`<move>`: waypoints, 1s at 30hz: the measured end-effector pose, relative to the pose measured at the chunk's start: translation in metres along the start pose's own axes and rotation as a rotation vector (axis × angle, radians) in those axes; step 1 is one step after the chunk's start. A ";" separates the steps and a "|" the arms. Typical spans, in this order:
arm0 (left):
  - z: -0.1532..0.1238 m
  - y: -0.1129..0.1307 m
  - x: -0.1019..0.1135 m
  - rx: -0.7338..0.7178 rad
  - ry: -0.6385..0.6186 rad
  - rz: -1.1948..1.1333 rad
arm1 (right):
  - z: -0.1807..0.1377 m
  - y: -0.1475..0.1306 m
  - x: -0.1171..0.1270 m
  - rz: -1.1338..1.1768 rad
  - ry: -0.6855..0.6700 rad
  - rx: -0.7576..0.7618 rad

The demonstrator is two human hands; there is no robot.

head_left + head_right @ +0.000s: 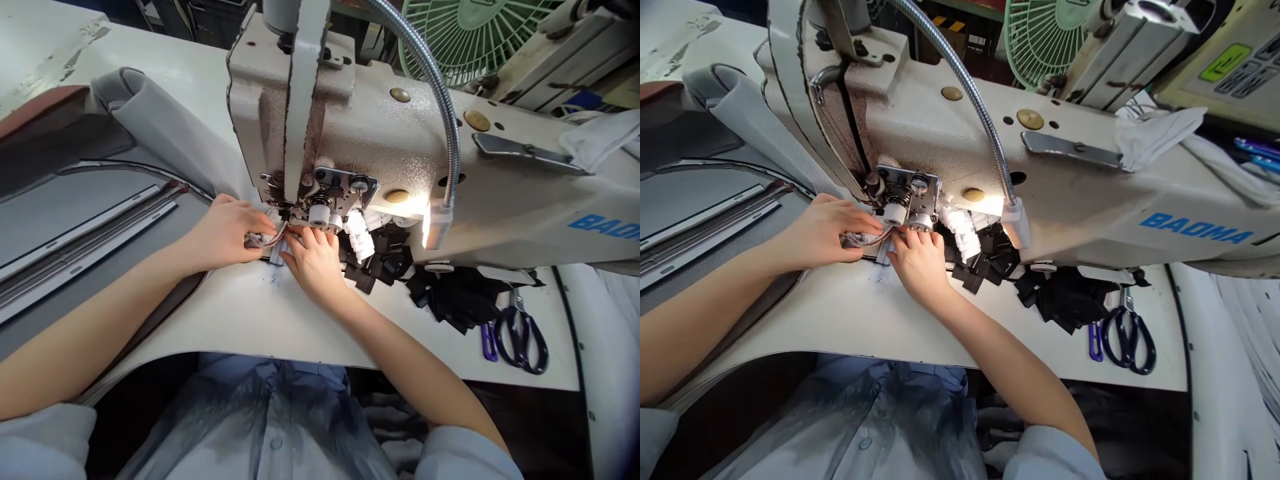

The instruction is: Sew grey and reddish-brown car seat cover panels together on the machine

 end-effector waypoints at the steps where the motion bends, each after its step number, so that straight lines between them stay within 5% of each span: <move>1: -0.001 0.004 -0.002 -0.008 -0.005 0.059 | -0.001 0.001 0.000 0.010 0.003 0.006; 19: -0.010 0.020 -0.014 -0.074 -0.025 0.272 | -0.007 0.002 0.004 0.034 0.056 0.037; 30: -0.009 0.018 -0.010 -0.094 -0.048 0.200 | -0.005 0.004 0.002 0.038 0.053 0.028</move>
Point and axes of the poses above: each hand's wrist, its own z-axis towards the middle knuckle, its own x-axis out of the back of the hand, y = z × x, the point moved 9 cm from there along z, towards the middle knuckle, and after that the axes turned 13 degrees about -y, right-handed, at the moved point
